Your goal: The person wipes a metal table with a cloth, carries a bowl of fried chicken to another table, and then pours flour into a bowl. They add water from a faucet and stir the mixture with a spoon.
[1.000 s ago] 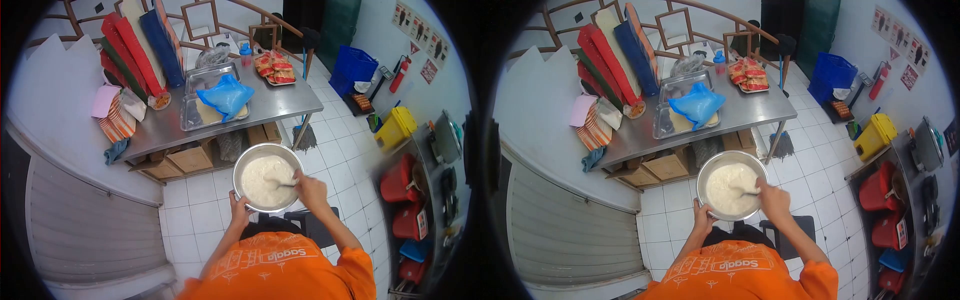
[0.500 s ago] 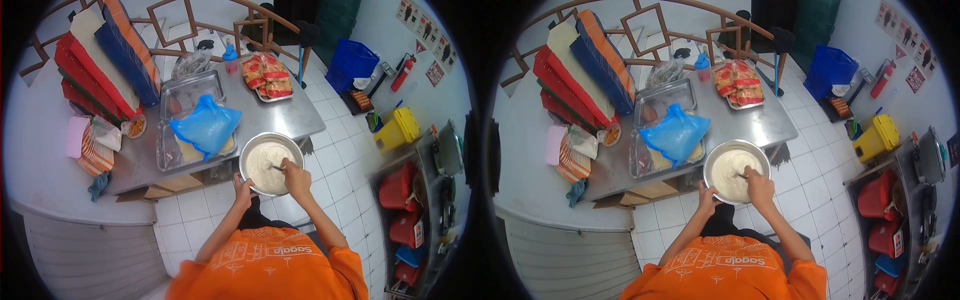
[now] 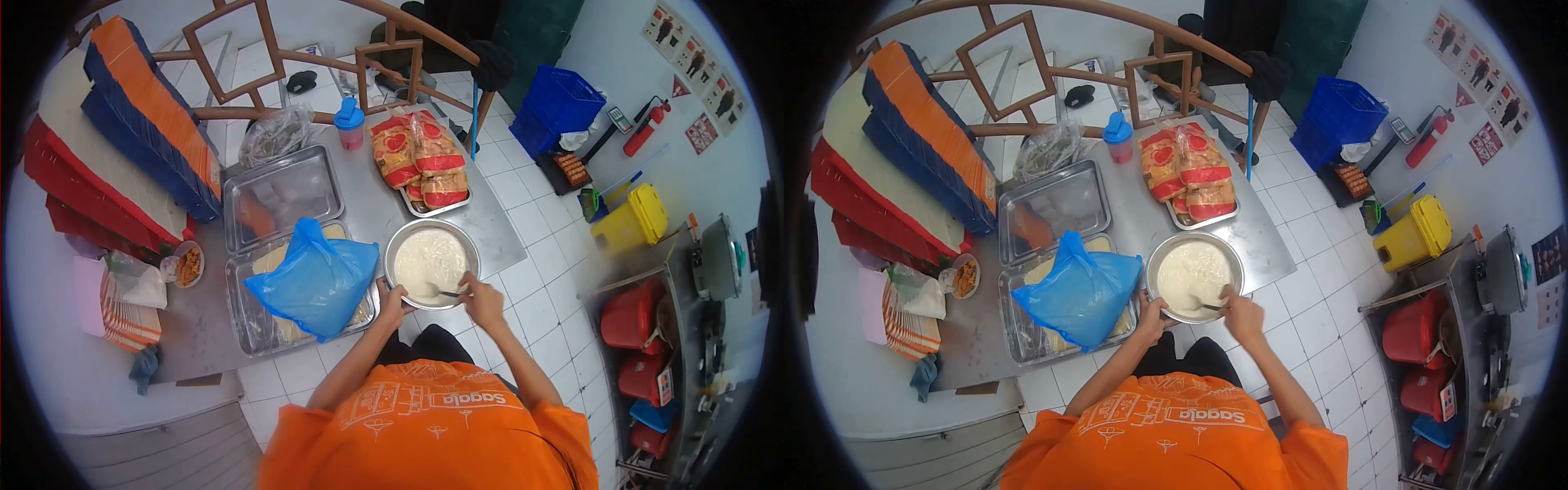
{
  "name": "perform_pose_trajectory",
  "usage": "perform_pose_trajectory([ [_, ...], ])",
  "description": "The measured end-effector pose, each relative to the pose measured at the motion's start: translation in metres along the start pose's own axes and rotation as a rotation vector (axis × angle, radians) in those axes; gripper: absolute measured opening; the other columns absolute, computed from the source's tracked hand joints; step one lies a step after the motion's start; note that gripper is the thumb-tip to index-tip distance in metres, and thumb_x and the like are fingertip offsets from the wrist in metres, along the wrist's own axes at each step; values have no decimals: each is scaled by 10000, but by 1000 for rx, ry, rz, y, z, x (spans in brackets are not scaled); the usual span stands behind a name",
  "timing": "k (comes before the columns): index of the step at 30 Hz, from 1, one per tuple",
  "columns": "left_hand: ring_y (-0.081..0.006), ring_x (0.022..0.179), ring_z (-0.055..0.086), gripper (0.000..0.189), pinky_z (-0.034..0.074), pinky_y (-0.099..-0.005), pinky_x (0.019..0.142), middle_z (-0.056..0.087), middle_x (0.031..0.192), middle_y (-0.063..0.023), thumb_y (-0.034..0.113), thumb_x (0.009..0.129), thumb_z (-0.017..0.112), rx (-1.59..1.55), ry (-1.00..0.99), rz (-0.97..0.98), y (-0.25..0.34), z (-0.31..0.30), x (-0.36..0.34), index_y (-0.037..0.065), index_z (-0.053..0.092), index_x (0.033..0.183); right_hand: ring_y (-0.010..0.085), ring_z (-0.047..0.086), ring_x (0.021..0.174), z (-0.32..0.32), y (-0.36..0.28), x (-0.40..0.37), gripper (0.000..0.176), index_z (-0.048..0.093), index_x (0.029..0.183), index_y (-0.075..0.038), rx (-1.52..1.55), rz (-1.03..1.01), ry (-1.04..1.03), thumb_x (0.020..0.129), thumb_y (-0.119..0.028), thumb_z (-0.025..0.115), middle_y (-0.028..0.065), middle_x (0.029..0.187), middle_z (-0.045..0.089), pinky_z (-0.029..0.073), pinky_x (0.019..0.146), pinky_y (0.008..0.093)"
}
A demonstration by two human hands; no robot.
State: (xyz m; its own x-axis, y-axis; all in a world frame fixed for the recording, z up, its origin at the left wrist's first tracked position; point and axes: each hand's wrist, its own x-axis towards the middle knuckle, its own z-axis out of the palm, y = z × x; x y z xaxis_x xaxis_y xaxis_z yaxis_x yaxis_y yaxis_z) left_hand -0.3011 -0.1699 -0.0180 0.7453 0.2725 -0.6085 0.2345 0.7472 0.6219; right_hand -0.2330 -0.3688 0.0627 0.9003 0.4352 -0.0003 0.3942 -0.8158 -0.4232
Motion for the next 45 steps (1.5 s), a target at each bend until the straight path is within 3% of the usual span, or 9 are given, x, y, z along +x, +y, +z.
perform_pose_trajectory([
  [5, -404, 1214, 444, 776, 481, -660, 871, 315, 1358, -208, -46, 745, 467, 7, 25, -3, 15, 13, 8, 178, 144, 1415, 324, 670, 694, 17, -2, 53, 229, 541, 999, -150, -116, 88, 202, 797, -119, 643, 70, 753, 688, 503, 571, 443],
  [19, -230, 1281, 429, 761, 465, -442, 947, 362, 1470, -119, 49, 874, 556, 166, 100, 54, 38, 16, -42, 105, 121, 1496, 293, 679, 708, 17, 2, 75, 228, 546, 939, -144, 37, -165, -103, 765, -119, 691, 70, 785, 691, 517, 599, 442],
  [22, -178, 1089, 591, 440, 488, -328, 884, 485, 1397, -111, 99, 904, 566, 688, 68, 611, 58, -39, -40, 38, 500, 1335, 307, 675, 708, -10, 22, 79, 178, 554, 909, -141, -77, -42, -112, 772, -122, 666, 82, 772, 684, 509, 593, 451],
  [27, -326, 984, 653, 428, 507, -408, 865, 643, 1169, -185, 278, 849, 665, 1207, 1171, 942, 165, -72, -100, 32, 624, 1196, 323, 669, 689, 19, -1, 89, 158, 554, 906, -132, -17, -103, 75, 781, -136, 651, 118, 792, 680, 498, 577, 472],
  [29, -361, 969, 642, 434, 487, -474, 840, 677, 1021, -189, 437, 844, 641, 1375, 1671, 541, 162, -141, -83, 57, 685, 1048, 333, 667, 698, 25, 4, 77, 161, 556, 924, -140, -28, -261, -31, 789, -124, 643, 119, 783, 679, 494, 574, 480],
  [31, -401, 943, 638, 543, 480, -496, 826, 671, 976, -222, 541, 843, 600, 1225, 1190, 189, 168, -161, -98, 37, 676, 1031, 343, 665, 715, 33, 55, 83, 150, 560, 934, -144, -58, -208, -139, 806, -119, 634, 123, 786, 679, 493, 581, 487],
  [36, -414, 868, 646, 544, 481, -479, 745, 670, 876, -241, 501, 937, 487, 1001, 1205, 585, 140, -156, -88, -12, 666, 940, 344, 666, 742, 9, -7, 91, 180, 565, 940, -140, -51, -81, 26, 785, -124, 655, 118, 786, 683, 500, 599, 471],
  [41, -187, 666, 561, 572, 442, -351, 646, 604, 683, -116, 462, 1004, 401, 589, 1011, 941, 163, -110, -110, -20, 607, 774, 328, 678, 756, 4, 2, 73, 261, 554, 932, -124, 7, -214, -134, 718, -66, 694, 95, 759, 688, 508, 603, 427],
  [45, -172, 556, 418, 522, 360, -378, 548, 460, 555, -109, 389, 1016, 411, 668, 1068, 942, 205, -97, -162, -28, 552, 736, 312, 679, 748, 0, -2, 85, 281, 552, 964, -136, -44, -54, -60, 733, -50, 684, 83, 763, 691, 499, 598, 423],
])
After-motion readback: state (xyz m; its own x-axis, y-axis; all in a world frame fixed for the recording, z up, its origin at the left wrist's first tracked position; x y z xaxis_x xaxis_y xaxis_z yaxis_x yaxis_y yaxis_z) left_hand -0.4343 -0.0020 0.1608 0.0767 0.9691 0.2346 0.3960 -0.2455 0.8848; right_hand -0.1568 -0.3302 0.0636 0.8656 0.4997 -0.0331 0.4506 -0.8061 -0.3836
